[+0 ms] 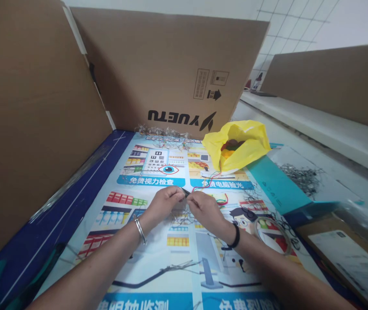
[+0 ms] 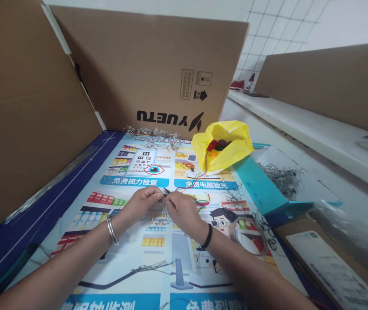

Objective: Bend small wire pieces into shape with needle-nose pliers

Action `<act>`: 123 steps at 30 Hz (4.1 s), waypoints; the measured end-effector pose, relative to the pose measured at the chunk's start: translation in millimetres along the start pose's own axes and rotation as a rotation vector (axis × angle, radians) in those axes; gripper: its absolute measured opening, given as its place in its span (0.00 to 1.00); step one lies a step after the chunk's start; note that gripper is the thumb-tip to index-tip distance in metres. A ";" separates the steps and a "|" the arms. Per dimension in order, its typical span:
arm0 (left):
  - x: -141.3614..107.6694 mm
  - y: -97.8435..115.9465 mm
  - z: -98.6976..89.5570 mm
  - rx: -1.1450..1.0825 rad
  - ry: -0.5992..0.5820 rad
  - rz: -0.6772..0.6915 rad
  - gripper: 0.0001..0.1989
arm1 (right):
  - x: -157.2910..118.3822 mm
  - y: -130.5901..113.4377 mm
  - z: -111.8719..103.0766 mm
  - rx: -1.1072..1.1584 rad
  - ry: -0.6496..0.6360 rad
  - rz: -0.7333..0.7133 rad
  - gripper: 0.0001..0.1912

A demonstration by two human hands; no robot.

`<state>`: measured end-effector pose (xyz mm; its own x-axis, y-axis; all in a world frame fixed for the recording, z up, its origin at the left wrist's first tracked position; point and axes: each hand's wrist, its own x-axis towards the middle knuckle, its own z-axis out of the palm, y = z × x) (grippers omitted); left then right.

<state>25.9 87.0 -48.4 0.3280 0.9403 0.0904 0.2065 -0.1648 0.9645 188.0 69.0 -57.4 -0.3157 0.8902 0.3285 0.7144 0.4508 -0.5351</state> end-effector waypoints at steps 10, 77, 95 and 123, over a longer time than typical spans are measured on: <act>-2.0 1.5 -5.4 -0.133 -0.073 -0.032 0.10 | 1.8 -0.4 -5.7 0.058 -0.036 0.039 0.07; -8.1 5.0 -24.0 0.137 0.128 0.115 0.11 | -3.9 9.4 -16.9 -0.639 -0.246 -0.027 0.12; -8.3 7.1 -22.8 0.229 0.126 0.158 0.10 | -6.2 0.1 -29.5 -0.383 -0.194 -0.177 0.10; -9.3 7.3 -19.3 0.127 0.163 0.069 0.09 | -7.6 -0.4 -24.5 -0.382 -0.147 -0.206 0.10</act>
<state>6.5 82.8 -37.4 0.1944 0.9595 0.2040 0.3061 -0.2569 0.9167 205.4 60.4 -40.7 -0.5410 0.7969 0.2688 0.7978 0.5874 -0.1357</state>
